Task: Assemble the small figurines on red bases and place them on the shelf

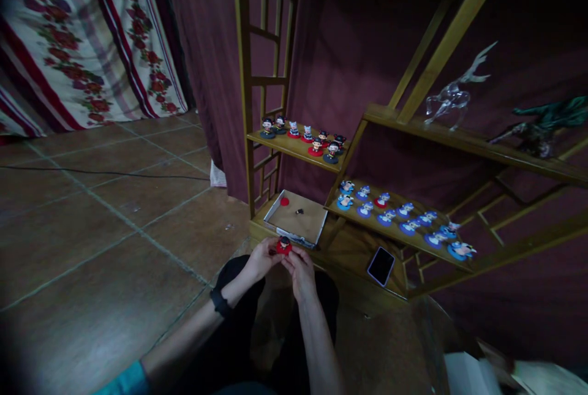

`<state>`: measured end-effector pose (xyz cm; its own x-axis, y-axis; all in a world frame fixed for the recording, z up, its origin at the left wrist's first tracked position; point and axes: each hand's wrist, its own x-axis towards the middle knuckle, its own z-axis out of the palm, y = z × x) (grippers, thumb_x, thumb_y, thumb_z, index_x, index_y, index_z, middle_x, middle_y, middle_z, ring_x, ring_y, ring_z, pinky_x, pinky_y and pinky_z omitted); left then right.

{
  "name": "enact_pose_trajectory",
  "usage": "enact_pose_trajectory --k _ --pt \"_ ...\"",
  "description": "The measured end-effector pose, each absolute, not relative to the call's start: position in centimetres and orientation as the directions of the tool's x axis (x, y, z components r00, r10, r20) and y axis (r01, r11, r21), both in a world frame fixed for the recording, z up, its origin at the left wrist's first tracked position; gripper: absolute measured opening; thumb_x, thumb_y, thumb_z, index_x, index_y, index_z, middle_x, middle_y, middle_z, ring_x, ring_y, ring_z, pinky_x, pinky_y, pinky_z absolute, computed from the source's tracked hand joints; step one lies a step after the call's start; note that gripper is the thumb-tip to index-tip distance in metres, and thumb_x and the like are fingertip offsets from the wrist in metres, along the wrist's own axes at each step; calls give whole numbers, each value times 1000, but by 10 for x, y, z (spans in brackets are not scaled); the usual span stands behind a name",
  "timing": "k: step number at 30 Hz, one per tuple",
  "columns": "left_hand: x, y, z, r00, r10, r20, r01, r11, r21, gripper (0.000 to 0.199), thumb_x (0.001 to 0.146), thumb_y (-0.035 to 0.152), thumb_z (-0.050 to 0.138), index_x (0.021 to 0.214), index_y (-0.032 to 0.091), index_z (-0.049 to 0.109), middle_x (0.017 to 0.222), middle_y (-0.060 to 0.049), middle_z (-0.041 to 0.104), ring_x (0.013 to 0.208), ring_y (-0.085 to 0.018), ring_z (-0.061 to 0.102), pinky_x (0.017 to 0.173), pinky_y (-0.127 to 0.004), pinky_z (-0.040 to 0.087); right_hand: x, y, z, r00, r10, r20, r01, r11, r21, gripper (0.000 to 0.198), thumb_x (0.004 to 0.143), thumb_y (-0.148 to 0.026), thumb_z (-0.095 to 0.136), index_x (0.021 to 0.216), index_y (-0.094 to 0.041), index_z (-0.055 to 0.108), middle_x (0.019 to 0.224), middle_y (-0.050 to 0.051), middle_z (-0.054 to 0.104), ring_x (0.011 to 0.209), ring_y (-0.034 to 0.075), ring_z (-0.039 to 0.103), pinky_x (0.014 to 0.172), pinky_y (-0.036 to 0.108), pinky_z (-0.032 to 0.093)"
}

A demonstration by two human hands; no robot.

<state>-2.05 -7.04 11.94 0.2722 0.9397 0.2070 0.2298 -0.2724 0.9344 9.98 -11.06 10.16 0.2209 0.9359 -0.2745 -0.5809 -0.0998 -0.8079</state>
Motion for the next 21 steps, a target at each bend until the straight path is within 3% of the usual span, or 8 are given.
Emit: enact_pose_trajectory --k 11,21 --pt "-19 -66 121 205 977 61 81 -79 994 50 54 19 70 102 14 57 85 -4 65 79 -17 60 72 -29 47 94 -113 112 207 931 -302 -596 -124 -793 28 58 -29 72 82 -18 63 79 3 68 72 14 62 71 29 50" --pt "-19 -65 121 236 969 66 64 -83 994 53 56 21 69 106 14 54 89 -5 66 79 -18 61 72 -29 48 94 -111 113 170 921 -350 -673 -152 -724 33 57 -35 73 82 -18 61 75 4 69 65 14 63 62 26 49"
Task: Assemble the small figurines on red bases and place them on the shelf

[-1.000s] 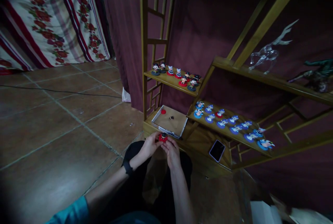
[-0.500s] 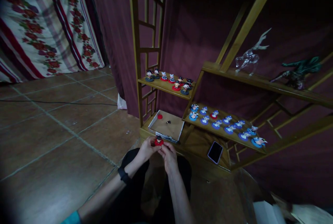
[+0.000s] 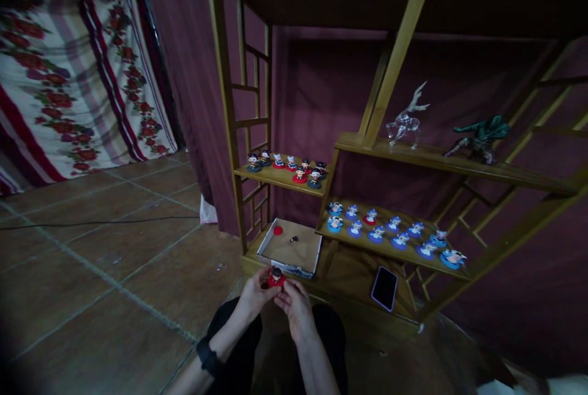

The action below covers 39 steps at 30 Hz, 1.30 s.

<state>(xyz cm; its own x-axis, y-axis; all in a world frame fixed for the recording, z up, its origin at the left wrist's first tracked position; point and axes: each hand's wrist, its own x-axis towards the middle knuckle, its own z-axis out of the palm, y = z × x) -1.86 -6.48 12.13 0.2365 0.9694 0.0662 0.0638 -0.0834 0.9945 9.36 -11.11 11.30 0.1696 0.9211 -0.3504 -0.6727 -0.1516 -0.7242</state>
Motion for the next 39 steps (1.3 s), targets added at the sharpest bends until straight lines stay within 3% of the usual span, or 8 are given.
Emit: enact_pose_trajectory --k 7,16,24,39 --pt "-18 -61 129 235 967 94 151 -132 980 39 54 22 70 91 14 61 85 -5 67 80 -19 61 72 -29 47 92 -109 121 157 929 -334 -711 -129 -691 35 55 -34 75 82 -18 61 75 3 69 64 13 63 62 25 48" --pt "-22 -64 136 173 958 227 299 -271 915 36 56 22 67 91 15 60 87 -5 63 82 -20 60 76 -33 47 88 -108 122 160 932 -325 -732 -109 -672 40 55 -34 74 90 -18 61 78 5 70 62 13 63 59 25 48" --pt "-20 -69 148 208 959 195 347 -259 902 38 58 21 66 95 16 60 90 -6 64 84 -20 59 77 -31 46 91 -109 122 173 930 -323 -731 -99 -676 38 54 -34 74 86 -18 62 78 5 69 64 15 64 58 25 48" --pt "-42 -52 194 199 969 145 142 -175 974 38 53 38 72 78 14 57 75 -4 66 68 -16 60 64 -26 45 92 -139 112 118 942 -315 -710 -141 -690 32 53 -29 73 82 -16 64 73 6 69 63 15 63 61 27 49"
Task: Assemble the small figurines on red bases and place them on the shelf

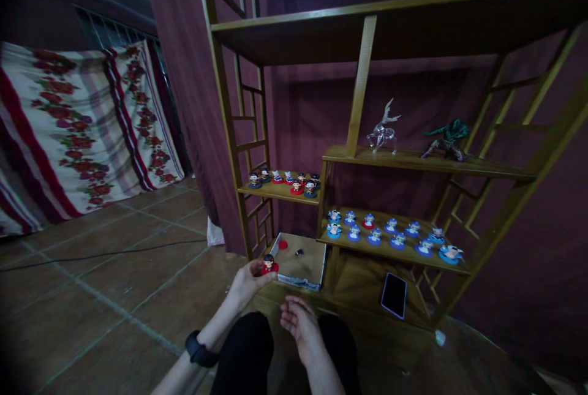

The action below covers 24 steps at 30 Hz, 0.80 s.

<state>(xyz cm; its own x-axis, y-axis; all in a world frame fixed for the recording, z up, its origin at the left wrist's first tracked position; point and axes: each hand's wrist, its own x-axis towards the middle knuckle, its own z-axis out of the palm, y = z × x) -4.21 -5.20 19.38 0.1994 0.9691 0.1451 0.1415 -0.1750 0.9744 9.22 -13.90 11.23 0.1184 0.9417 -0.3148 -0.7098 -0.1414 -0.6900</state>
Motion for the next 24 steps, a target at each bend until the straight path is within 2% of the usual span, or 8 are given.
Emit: enact_pose_trajectory --k 7,12,17,24 --pt "-44 -51 207 113 960 257 168 -273 947 43 54 38 72 82 15 50 71 -1 61 62 -12 56 59 -23 42 99 -156 111 136 939 -317 -700 -135 -701 30 56 -28 72 83 -17 65 76 6 69 65 14 63 63 27 49" --pt "-31 -55 195 -12 955 297 276 -282 919 43 51 41 72 77 16 48 66 2 57 58 -11 52 56 -23 39 115 -160 110 162 933 -322 -691 -126 -712 28 58 -26 71 83 -17 65 79 5 69 68 15 64 65 27 50" --pt "-23 -62 194 -84 953 290 352 -243 904 43 50 45 72 72 17 48 63 3 54 56 -11 49 55 -23 36 130 -168 101 189 922 -339 -695 -119 -709 27 57 -23 71 83 -18 65 79 5 69 71 16 64 66 29 51" --pt "-22 -70 198 -88 963 253 427 -193 884 45 49 48 72 72 18 47 59 4 51 53 -10 46 51 -22 32 137 -174 85 152 914 -376 -713 -162 -682 29 57 -23 72 84 -18 65 82 4 69 73 15 64 69 27 50"
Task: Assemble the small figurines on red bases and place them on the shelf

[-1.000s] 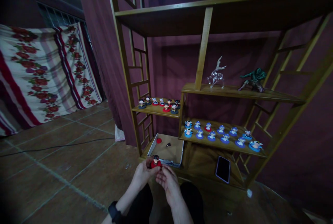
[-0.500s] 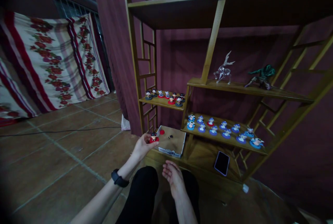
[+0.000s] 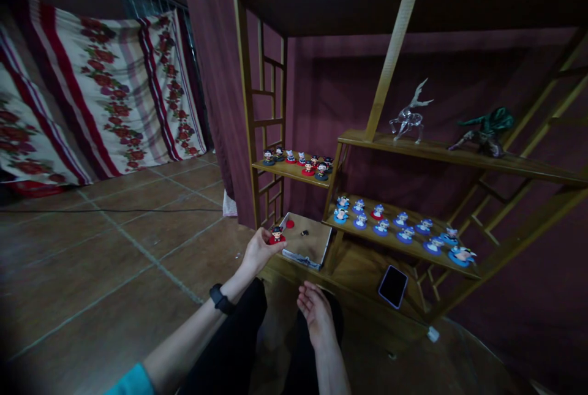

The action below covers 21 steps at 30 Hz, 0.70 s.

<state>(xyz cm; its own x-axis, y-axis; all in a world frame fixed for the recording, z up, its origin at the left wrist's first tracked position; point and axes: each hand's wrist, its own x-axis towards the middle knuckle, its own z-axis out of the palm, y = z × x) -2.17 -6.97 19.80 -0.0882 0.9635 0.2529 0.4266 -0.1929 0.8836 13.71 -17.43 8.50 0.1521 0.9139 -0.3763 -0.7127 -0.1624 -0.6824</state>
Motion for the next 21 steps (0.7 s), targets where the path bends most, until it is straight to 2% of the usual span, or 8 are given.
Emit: enact_pose_trajectory --k 5,13,21 --pt "-28 -55 197 -89 951 295 401 -237 885 43 51 48 70 73 17 48 63 3 54 56 -11 48 53 -22 35 134 -168 71 61 898 -435 -727 -258 -636 33 54 -23 74 85 -18 65 83 4 69 75 14 64 74 27 48" --pt "-44 -8 225 -117 934 339 319 -287 903 42 50 43 72 76 16 54 66 1 59 59 -13 53 55 -23 38 136 -147 36 -107 916 -388 -744 -332 -580 37 58 -29 73 93 -20 64 97 6 67 94 18 60 87 33 42" --pt "-39 25 277 -135 914 382 294 -331 897 39 47 36 74 76 15 59 66 0 61 60 -14 56 56 -25 42 154 -130 -7 -214 884 -416 -722 -430 -543 50 46 -37 79 94 -26 65 108 5 64 106 22 53 92 39 38"
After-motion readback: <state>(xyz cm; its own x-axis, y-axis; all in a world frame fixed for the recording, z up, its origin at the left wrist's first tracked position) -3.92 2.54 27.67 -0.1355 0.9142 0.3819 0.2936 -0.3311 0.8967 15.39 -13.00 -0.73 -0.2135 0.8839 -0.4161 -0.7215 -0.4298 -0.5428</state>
